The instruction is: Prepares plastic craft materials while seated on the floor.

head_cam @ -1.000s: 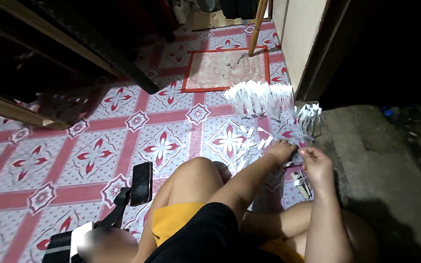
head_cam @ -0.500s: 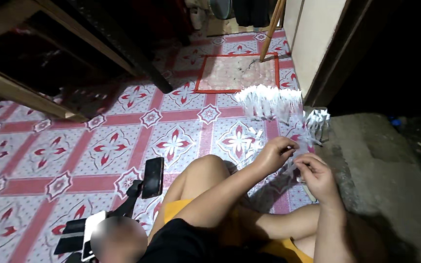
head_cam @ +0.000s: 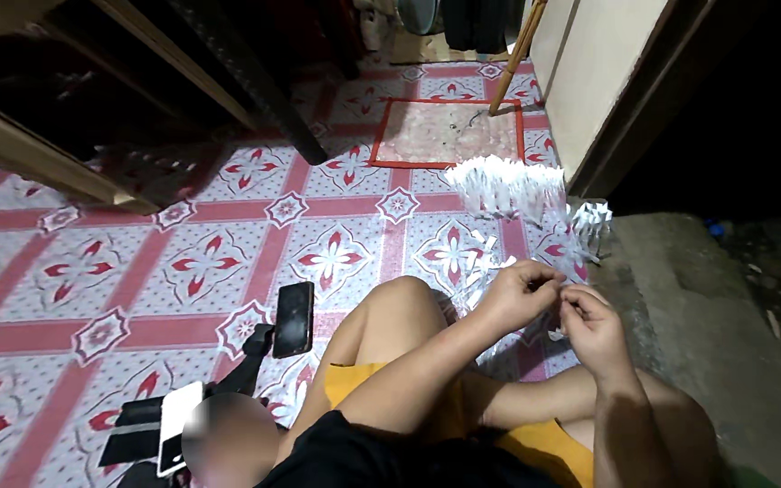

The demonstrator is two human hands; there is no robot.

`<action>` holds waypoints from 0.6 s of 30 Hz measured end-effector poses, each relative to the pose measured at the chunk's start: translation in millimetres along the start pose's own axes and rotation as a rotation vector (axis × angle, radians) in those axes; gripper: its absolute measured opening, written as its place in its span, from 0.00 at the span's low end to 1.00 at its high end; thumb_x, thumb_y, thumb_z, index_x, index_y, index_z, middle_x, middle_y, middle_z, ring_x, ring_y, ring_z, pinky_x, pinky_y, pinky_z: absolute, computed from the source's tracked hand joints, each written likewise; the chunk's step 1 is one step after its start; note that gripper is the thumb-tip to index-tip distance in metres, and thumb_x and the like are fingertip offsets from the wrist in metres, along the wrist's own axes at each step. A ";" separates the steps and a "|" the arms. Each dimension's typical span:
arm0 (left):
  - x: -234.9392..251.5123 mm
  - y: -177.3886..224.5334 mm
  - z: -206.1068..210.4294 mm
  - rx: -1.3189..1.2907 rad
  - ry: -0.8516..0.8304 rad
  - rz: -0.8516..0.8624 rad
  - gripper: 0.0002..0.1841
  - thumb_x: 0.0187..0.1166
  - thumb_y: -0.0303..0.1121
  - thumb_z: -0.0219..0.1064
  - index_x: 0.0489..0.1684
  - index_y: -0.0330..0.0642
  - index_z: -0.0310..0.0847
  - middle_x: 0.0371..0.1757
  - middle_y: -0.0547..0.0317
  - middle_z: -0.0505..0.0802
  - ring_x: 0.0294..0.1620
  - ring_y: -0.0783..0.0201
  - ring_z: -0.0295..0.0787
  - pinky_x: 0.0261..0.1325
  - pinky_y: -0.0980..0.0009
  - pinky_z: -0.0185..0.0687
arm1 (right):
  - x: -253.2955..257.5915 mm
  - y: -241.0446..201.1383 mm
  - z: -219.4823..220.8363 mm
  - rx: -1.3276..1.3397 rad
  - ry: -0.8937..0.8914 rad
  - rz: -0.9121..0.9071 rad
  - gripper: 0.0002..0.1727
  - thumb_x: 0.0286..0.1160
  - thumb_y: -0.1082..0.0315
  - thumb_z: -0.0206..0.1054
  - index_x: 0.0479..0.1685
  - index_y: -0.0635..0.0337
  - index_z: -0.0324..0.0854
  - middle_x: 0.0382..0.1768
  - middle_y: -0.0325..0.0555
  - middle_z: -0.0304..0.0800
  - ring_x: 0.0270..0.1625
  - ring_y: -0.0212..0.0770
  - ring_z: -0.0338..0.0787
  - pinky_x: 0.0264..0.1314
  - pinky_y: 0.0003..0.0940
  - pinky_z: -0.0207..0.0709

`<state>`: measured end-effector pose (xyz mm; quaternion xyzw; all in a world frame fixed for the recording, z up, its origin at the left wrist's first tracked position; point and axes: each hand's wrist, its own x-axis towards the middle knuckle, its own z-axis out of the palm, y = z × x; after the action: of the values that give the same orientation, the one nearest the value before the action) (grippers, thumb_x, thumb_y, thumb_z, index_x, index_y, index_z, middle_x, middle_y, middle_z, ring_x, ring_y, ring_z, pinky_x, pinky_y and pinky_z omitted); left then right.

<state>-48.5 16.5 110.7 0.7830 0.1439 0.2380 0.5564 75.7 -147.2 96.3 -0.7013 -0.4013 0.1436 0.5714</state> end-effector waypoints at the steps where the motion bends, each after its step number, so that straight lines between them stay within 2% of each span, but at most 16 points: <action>1: -1.4 5.2 -0.5 -0.007 0.018 0.010 0.11 0.82 0.46 0.70 0.48 0.53 0.94 0.48 0.68 0.95 0.48 0.71 0.93 0.55 0.67 0.94 | -1.1 -7.5 0.5 -0.032 0.006 0.001 0.07 0.79 0.69 0.66 0.42 0.50 0.90 0.52 0.37 0.89 0.42 0.32 0.90 0.35 0.29 0.88; 5: -7.5 24.6 -9.6 -0.004 0.091 0.021 0.09 0.80 0.44 0.72 0.43 0.53 0.95 0.43 0.70 0.95 0.43 0.73 0.92 0.50 0.70 0.93 | -4.5 -26.8 4.4 -0.170 -0.008 -0.009 0.06 0.79 0.66 0.67 0.40 0.47 0.90 0.50 0.35 0.88 0.41 0.30 0.89 0.35 0.27 0.87; 8: -11.3 35.6 -18.3 -0.034 0.107 -0.005 0.09 0.80 0.44 0.72 0.45 0.53 0.96 0.44 0.70 0.96 0.44 0.72 0.93 0.52 0.70 0.92 | -7.9 -28.4 1.8 -0.221 -0.012 -0.011 0.04 0.80 0.62 0.69 0.42 0.45 0.90 0.52 0.33 0.89 0.41 0.29 0.90 0.35 0.27 0.88; 12: -13.3 41.9 -15.1 -0.042 0.093 -0.008 0.10 0.75 0.45 0.77 0.46 0.55 0.96 0.45 0.71 0.96 0.45 0.73 0.93 0.53 0.70 0.93 | -13.7 -28.6 -9.4 -0.241 0.001 0.020 0.04 0.79 0.61 0.70 0.44 0.44 0.90 0.54 0.33 0.88 0.44 0.30 0.90 0.37 0.28 0.89; 15: -2.8 25.4 6.1 -0.007 0.088 0.013 0.11 0.79 0.46 0.74 0.52 0.57 0.94 0.49 0.72 0.96 0.49 0.75 0.93 0.57 0.70 0.93 | -11.4 2.8 -29.1 -0.263 -0.048 0.005 0.08 0.79 0.60 0.71 0.52 0.45 0.89 0.58 0.34 0.87 0.44 0.31 0.90 0.37 0.29 0.89; 18: 27.2 -8.7 34.7 -0.020 0.099 0.105 0.14 0.80 0.44 0.72 0.59 0.55 0.92 0.54 0.69 0.95 0.53 0.74 0.92 0.61 0.68 0.91 | 2.1 45.5 -60.0 -0.276 -0.136 -0.032 0.14 0.79 0.60 0.71 0.61 0.48 0.86 0.58 0.36 0.87 0.43 0.33 0.90 0.36 0.31 0.89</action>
<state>-6.6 4.9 99.0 0.7712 0.1276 0.3066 0.5431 134.8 -188.0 73.5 -0.7554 -0.4663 0.1251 0.4431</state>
